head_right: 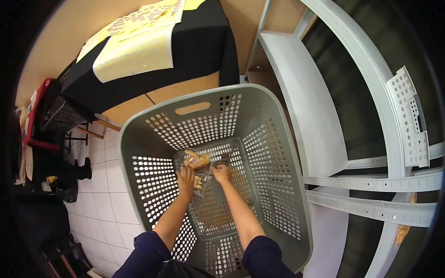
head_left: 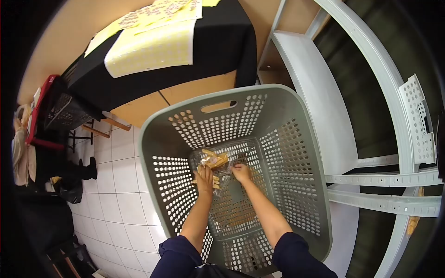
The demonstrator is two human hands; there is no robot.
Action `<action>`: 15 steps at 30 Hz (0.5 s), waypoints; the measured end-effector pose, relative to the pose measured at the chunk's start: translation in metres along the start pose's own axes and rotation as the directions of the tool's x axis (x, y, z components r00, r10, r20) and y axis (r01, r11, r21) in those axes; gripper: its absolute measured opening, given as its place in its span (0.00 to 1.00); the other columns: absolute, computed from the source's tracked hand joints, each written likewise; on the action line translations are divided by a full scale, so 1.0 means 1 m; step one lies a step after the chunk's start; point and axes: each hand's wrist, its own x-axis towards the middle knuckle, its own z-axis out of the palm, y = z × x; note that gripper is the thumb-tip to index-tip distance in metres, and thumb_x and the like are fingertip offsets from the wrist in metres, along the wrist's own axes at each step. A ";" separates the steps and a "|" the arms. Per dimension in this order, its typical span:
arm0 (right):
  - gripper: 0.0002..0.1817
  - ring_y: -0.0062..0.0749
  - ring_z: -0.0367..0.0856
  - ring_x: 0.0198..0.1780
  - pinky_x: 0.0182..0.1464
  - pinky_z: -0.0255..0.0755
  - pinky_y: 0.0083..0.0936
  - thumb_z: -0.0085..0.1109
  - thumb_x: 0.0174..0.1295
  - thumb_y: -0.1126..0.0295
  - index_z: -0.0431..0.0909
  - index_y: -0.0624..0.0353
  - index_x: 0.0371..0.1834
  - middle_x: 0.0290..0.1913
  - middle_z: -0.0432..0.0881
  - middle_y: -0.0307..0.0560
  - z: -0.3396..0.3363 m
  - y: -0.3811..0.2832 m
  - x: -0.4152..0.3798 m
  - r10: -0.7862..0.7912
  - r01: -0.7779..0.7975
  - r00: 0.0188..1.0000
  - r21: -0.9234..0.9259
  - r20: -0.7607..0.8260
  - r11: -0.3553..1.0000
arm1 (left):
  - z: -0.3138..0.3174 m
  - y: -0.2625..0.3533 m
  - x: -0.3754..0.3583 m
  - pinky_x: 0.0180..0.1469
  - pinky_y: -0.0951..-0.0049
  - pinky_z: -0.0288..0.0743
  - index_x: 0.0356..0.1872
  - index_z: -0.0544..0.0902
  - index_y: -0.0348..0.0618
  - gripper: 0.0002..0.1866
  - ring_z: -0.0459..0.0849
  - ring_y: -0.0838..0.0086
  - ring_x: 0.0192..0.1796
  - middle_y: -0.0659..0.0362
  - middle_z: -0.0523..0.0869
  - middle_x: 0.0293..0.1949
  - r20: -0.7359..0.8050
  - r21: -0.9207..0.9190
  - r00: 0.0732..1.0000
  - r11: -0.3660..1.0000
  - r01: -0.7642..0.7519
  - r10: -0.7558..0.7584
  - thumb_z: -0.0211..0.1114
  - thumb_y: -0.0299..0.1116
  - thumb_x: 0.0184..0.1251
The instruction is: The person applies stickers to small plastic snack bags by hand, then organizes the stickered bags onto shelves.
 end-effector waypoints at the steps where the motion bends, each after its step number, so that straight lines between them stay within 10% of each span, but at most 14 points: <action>1: 0.21 0.34 0.80 0.34 0.40 0.72 0.27 0.65 0.45 0.58 0.78 0.61 0.37 0.32 0.82 0.46 0.006 0.000 0.004 -0.004 0.003 1.000 0.059 0.016 0.998 | -0.001 0.005 0.000 0.59 0.45 0.51 0.64 0.55 0.48 0.29 0.50 0.59 0.67 0.55 0.54 0.64 0.038 0.036 0.999 0.999 -0.010 0.008 0.48 0.43 0.62; 7: 0.10 0.36 0.79 0.29 0.35 0.71 0.29 0.56 0.50 0.67 0.76 0.61 0.32 0.25 0.79 0.50 0.015 -0.020 -0.014 -0.204 0.228 0.960 0.115 -0.190 0.967 | 0.005 0.032 -0.021 0.61 0.49 0.47 0.60 0.61 0.48 0.26 0.52 0.61 0.66 0.57 0.59 0.62 0.141 -0.178 0.982 0.979 -0.099 0.125 0.49 0.42 0.60; 11: 0.07 0.44 0.78 0.29 0.35 0.70 0.33 0.53 0.49 0.71 0.72 0.64 0.28 0.26 0.77 0.55 -0.015 -0.050 -0.048 -0.226 0.297 0.942 0.299 -0.250 0.907 | -0.005 0.031 -0.051 0.62 0.51 0.48 0.52 0.67 0.44 0.26 0.62 0.65 0.62 0.51 0.70 0.55 -0.302 -0.169 0.929 0.946 -0.275 0.216 0.54 0.45 0.54; 13: 0.05 0.35 0.75 0.24 0.28 0.68 0.28 0.51 0.52 0.75 0.69 0.65 0.29 0.22 0.75 0.52 -0.044 -0.071 -0.073 -0.475 0.585 0.804 0.333 -0.357 0.740 | -0.064 0.012 -0.081 0.63 0.51 0.45 0.52 0.66 0.38 0.34 0.69 0.63 0.58 0.51 0.74 0.51 0.049 -0.531 0.919 0.790 -0.307 0.391 0.59 0.51 0.47; 15: 0.04 0.35 0.76 0.24 0.28 0.69 0.27 0.51 0.53 0.76 0.68 0.65 0.30 0.24 0.75 0.52 -0.081 -0.093 -0.093 -0.572 0.657 0.735 0.170 -0.365 0.735 | -0.081 0.015 -0.092 0.63 0.54 0.51 0.53 0.61 0.33 0.44 0.74 0.57 0.53 0.46 0.78 0.45 0.069 -0.639 0.941 0.739 -0.213 0.332 0.63 0.57 0.40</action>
